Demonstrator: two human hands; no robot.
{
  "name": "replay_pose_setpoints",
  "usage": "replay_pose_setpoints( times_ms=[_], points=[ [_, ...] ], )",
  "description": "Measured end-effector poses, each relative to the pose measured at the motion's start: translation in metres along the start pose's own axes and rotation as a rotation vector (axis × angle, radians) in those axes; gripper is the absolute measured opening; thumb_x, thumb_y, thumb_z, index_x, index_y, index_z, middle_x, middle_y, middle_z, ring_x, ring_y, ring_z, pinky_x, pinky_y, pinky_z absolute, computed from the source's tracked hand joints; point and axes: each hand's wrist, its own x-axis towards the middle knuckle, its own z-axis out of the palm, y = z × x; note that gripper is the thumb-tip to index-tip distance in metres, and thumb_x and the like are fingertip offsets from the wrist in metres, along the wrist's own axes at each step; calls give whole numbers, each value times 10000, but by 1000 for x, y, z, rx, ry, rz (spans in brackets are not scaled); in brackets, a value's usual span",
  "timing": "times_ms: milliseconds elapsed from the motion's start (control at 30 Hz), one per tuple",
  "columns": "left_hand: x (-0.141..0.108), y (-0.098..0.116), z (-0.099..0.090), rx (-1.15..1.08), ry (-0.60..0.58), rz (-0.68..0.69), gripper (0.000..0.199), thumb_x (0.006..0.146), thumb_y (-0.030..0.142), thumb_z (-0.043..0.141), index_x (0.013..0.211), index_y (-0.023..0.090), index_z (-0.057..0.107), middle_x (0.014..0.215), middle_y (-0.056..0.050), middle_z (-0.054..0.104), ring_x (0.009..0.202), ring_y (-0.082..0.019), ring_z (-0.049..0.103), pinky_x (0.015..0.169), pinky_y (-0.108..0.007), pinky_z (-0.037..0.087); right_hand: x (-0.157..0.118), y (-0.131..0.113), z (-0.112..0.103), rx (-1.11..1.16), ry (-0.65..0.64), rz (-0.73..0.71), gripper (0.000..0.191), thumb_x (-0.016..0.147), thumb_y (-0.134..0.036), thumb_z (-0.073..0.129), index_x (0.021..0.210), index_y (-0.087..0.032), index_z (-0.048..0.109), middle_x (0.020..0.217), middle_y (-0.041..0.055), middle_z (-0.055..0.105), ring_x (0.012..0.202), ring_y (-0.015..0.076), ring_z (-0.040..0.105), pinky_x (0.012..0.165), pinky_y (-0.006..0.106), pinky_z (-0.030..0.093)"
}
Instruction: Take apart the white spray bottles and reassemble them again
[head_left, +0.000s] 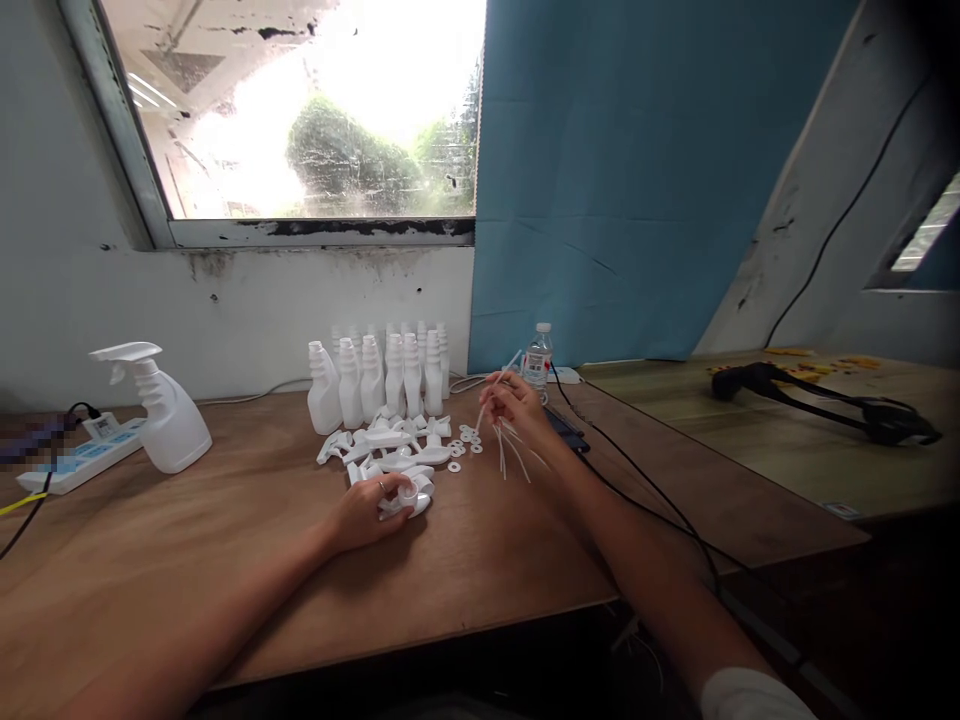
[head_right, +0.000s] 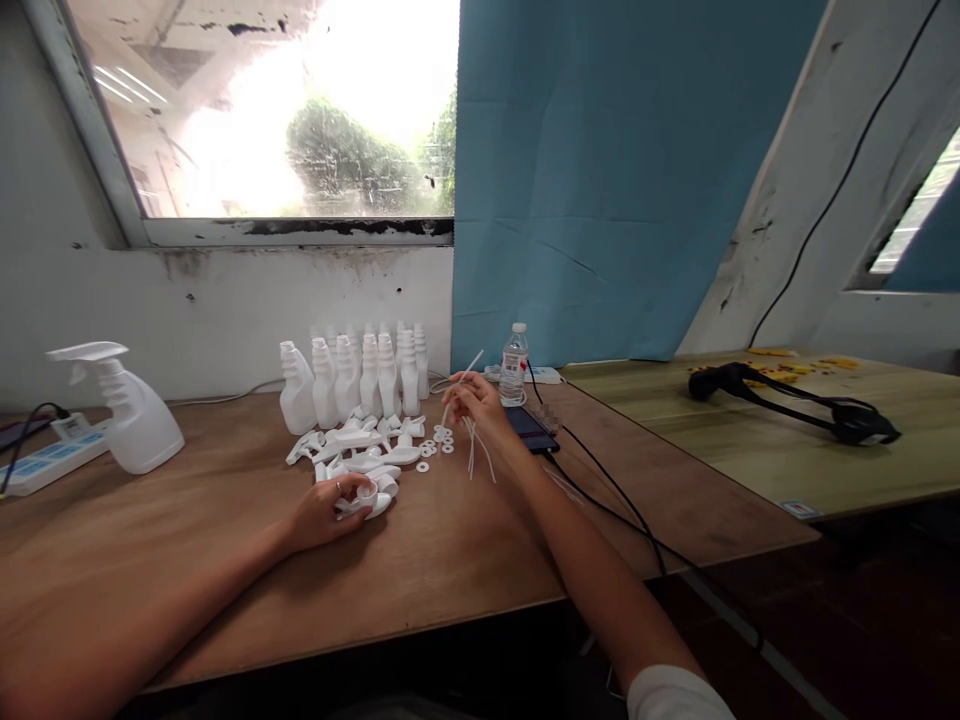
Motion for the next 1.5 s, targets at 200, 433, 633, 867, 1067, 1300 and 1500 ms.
replay_pose_setpoints(
  times_ms=[200, 433, 633, 867, 1067, 1300, 1500],
  points=[
    [1, 1, 1, -28, 19, -37, 389, 790, 341, 618, 1147, 215, 532, 825, -20, 641, 660, -139, 587, 592, -252, 477, -18, -19, 40, 589, -166, -20, 235, 827, -377, 646, 923, -207, 516, 834, 18, 630, 639, 140, 605, 571, 287, 486],
    [2, 4, -1, -20, 4, -10, 350, 799, 309, 603, 1123, 204, 522, 900, -23, 639, 673, -122, 582, 601, -237, 466, -25, -17, 51, 666, -257, 71, 207, 836, -346, 651, 908, -200, 523, 804, 8, 623, 625, 127, 590, 546, 261, 469],
    [3, 3, 0, -24, -2, -10, 349, 799, 309, 602, 1122, 205, 521, 903, -14, 633, 655, -108, 571, 596, -227, 463, -26, -18, 48, 696, -257, 91, 176, 847, -324, 635, 901, -202, 520, 786, -2, 601, 590, 110, 563, 537, 248, 460],
    [1, 0, 2, -29, 10, -32, 386, 794, 340, 613, 1146, 207, 524, 851, -17, 644, 651, -119, 569, 589, -235, 470, -23, -13, 43, 765, -184, 102, 132, 834, -275, 629, 897, -212, 532, 790, 5, 575, 602, 104, 522, 522, 224, 440],
    [2, 2, 1, -57, 21, -21, 365, 792, 336, 611, 1127, 206, 545, 833, -16, 646, 643, -126, 572, 593, -244, 478, -24, -15, 45, 746, -167, 156, 171, 807, -292, 656, 885, -211, 527, 779, 5, 571, 607, 108, 520, 517, 225, 440],
    [3, 4, 0, -38, 23, -8, 347, 799, 329, 604, 1115, 202, 536, 824, -12, 628, 634, -114, 557, 586, -231, 459, -26, -14, 48, 722, -270, 157, 168, 841, -312, 643, 893, -198, 531, 792, 10, 588, 601, 104, 536, 525, 227, 450],
    [2, 3, 1, -37, 8, -33, 352, 801, 343, 599, 1119, 208, 530, 827, -13, 634, 631, -109, 549, 569, -224, 452, -25, -12, 47, 726, -250, 147, 154, 849, -306, 632, 899, -201, 531, 795, 5, 586, 605, 95, 536, 529, 219, 457]
  ],
)
